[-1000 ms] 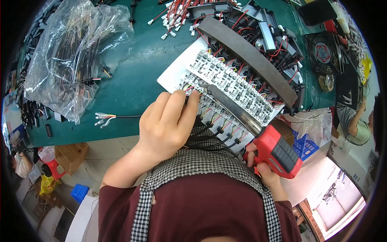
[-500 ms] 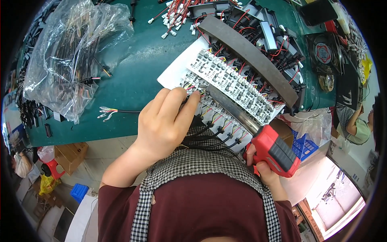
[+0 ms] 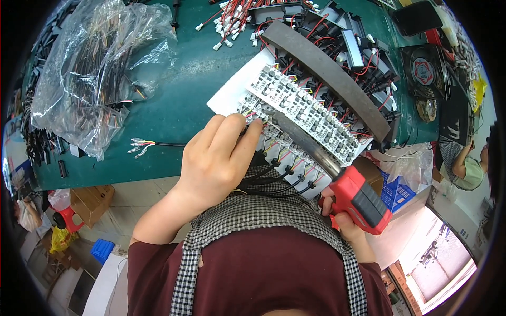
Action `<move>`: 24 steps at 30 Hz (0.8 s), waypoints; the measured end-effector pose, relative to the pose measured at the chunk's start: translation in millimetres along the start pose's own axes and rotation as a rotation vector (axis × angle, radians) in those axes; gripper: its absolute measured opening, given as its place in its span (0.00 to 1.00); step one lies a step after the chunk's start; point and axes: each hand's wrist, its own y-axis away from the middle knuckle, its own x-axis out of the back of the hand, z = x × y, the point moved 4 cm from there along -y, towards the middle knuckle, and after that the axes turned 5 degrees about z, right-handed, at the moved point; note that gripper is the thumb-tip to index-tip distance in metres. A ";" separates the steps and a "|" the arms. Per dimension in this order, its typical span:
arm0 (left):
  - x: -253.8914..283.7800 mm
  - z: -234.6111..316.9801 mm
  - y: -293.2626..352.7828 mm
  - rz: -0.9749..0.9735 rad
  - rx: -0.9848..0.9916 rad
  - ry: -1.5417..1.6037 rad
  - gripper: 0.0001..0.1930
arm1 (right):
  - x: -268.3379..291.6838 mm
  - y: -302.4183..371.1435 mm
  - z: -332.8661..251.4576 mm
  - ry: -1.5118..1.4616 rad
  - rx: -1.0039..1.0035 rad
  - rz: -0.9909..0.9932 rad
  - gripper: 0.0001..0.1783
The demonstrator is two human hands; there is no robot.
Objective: The person solders electrical wires onto an array of circuit boards or LED strips using a soldering gun.
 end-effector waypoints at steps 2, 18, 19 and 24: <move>0.0 -0.1 -0.2 0.002 0.000 0.000 0.15 | 1.9 0.3 0.7 0.059 0.037 -0.028 0.19; 2.1 3.8 -3.1 -0.018 0.066 0.019 0.17 | 1.4 -2.5 2.7 -0.453 0.060 -0.079 0.41; 2.3 4.0 -3.4 -0.018 0.065 0.019 0.17 | 0.6 -2.3 1.7 -0.453 0.060 -0.078 0.41; 2.3 4.8 -3.0 -0.039 0.064 0.005 0.17 | 1.6 -3.0 2.2 -0.485 0.053 -0.072 0.41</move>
